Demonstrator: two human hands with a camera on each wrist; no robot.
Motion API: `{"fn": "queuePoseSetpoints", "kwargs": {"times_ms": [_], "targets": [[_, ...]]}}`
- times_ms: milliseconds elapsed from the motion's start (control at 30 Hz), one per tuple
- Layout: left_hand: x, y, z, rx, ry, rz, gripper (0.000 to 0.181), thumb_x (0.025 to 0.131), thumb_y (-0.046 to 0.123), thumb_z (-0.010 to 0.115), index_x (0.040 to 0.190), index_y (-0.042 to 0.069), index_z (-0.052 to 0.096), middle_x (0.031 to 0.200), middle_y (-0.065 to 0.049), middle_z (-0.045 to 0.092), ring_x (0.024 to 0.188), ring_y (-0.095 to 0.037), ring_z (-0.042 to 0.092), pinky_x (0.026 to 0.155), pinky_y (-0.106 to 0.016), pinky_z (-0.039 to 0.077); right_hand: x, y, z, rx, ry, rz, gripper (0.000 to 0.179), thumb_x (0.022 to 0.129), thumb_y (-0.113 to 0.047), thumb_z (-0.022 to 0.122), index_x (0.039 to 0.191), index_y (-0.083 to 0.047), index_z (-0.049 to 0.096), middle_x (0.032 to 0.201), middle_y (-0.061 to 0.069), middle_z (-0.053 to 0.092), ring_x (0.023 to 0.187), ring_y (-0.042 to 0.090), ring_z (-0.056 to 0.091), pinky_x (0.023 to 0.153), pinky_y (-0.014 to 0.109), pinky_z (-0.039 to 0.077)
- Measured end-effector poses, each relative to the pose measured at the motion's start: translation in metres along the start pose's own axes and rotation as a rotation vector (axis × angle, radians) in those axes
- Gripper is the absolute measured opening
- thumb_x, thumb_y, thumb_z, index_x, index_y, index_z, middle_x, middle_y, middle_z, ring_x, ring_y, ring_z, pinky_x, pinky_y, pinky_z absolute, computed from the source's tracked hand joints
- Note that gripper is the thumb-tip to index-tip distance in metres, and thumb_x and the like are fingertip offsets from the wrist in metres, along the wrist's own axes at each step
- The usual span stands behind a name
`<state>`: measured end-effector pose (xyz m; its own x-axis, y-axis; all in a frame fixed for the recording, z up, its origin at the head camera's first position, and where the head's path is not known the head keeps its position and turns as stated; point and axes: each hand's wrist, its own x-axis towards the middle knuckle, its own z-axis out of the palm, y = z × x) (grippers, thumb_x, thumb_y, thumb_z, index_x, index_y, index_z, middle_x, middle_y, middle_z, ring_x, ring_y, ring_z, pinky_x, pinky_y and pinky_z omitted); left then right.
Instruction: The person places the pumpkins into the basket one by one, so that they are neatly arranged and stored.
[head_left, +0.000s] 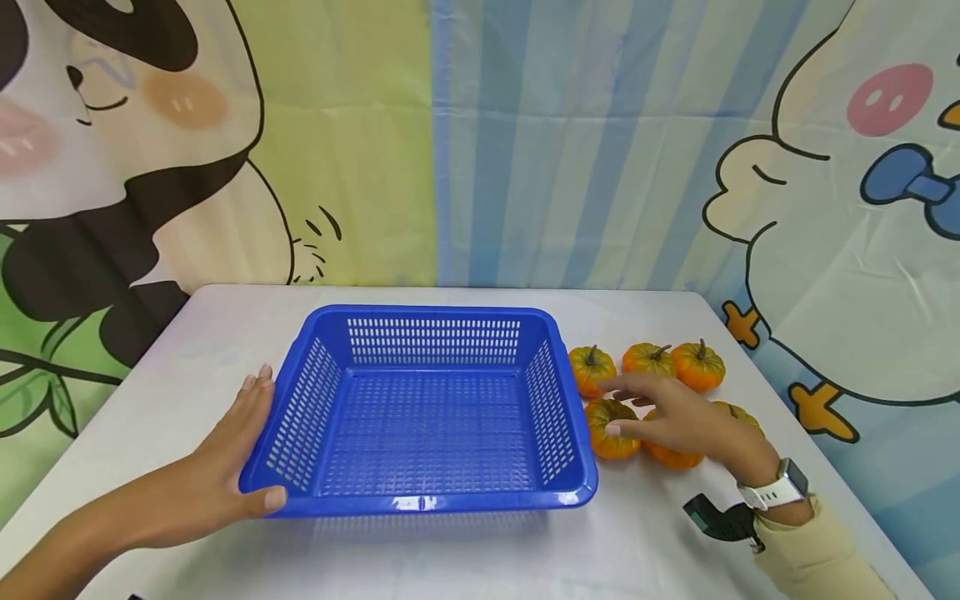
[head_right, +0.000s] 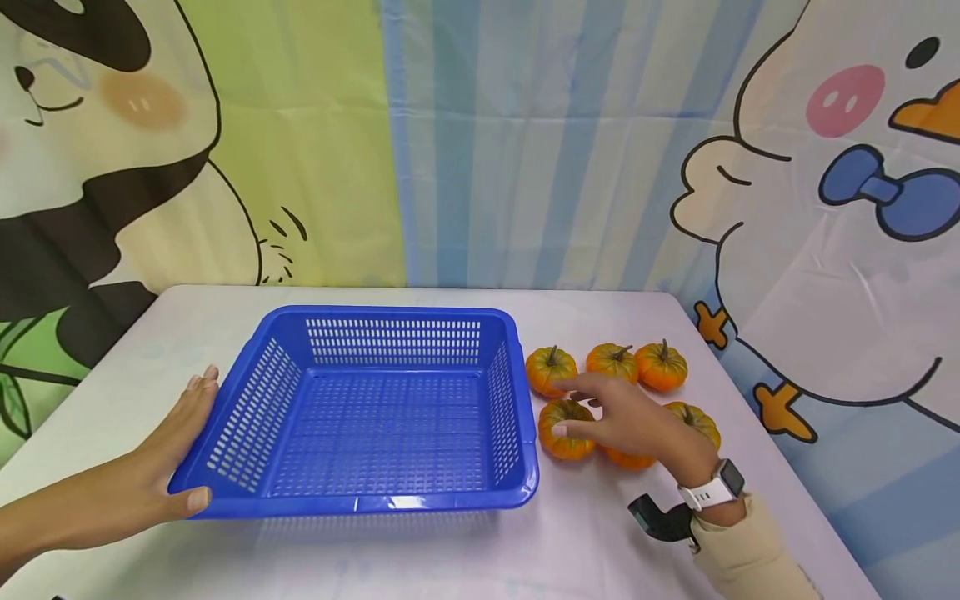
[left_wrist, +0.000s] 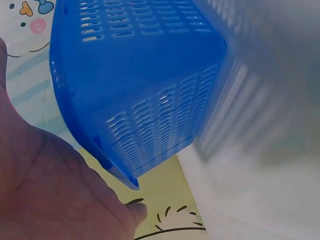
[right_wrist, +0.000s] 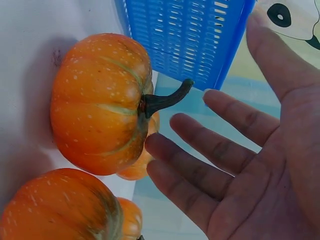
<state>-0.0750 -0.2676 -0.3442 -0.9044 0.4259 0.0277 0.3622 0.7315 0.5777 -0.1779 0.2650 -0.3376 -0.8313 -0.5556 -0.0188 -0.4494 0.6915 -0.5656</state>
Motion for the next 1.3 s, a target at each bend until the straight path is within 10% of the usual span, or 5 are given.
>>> {"fn": "queuePoseSetpoints", "kwargs": {"times_ms": [133,333,533,900,1300], "targets": [[-0.005,-0.001,0.004,-0.039,0.025,0.005,0.111,0.088,0.048,0.065,0.153,0.017,-0.019,0.159,-0.002,-0.025,0.143,-0.026,-0.023,0.107,-0.069,-0.004,0.001,0.003,0.004,0.017,-0.02,0.001,0.055,0.087,-0.035,0.073,0.13,-0.003,0.06,0.123,0.011,0.064,0.11,0.03,0.061,0.087,0.046,0.054],[-0.006,-0.001,0.013,-0.038,0.081,0.059,0.113,0.086,0.051,0.067,0.154,0.018,-0.017,0.16,-0.002,-0.023,0.145,-0.023,-0.019,0.112,-0.023,-0.007,0.001,0.007,0.006,-0.027,-0.01,0.013,0.052,0.086,-0.029,0.076,0.128,-0.003,0.062,0.121,0.01,0.065,0.109,0.029,0.062,0.086,0.044,0.055],[-0.006,0.003,0.018,-0.083,0.109,0.016,0.115,0.084,0.055,0.067,0.153,0.021,-0.019,0.159,0.002,-0.023,0.146,-0.025,-0.016,0.104,-0.074,0.006,0.003,0.01,0.007,-0.056,0.024,0.035,0.043,0.087,-0.012,0.074,0.127,-0.004,0.063,0.117,0.009,0.066,0.105,0.028,0.063,0.087,0.046,0.054],[0.001,0.009,0.02,-0.062,0.127,-0.036,0.128,0.075,0.047,0.079,0.153,0.024,-0.02,0.159,0.004,-0.025,0.146,-0.036,-0.008,0.088,-0.081,0.027,0.006,0.018,0.015,-0.053,0.005,0.055,0.042,0.087,-0.025,0.074,0.124,-0.007,0.066,0.114,0.003,0.066,0.105,0.025,0.062,0.084,0.042,0.056],[0.001,0.005,0.028,0.009,0.186,-0.014,0.125,0.074,0.037,0.083,0.156,0.016,-0.009,0.162,-0.001,-0.013,0.147,-0.027,-0.006,0.116,-0.041,0.006,0.009,0.016,0.021,-0.094,-0.019,0.088,0.042,0.092,-0.03,0.068,0.126,-0.005,0.064,0.114,0.003,0.066,0.102,0.023,0.063,0.087,0.044,0.055]]}}
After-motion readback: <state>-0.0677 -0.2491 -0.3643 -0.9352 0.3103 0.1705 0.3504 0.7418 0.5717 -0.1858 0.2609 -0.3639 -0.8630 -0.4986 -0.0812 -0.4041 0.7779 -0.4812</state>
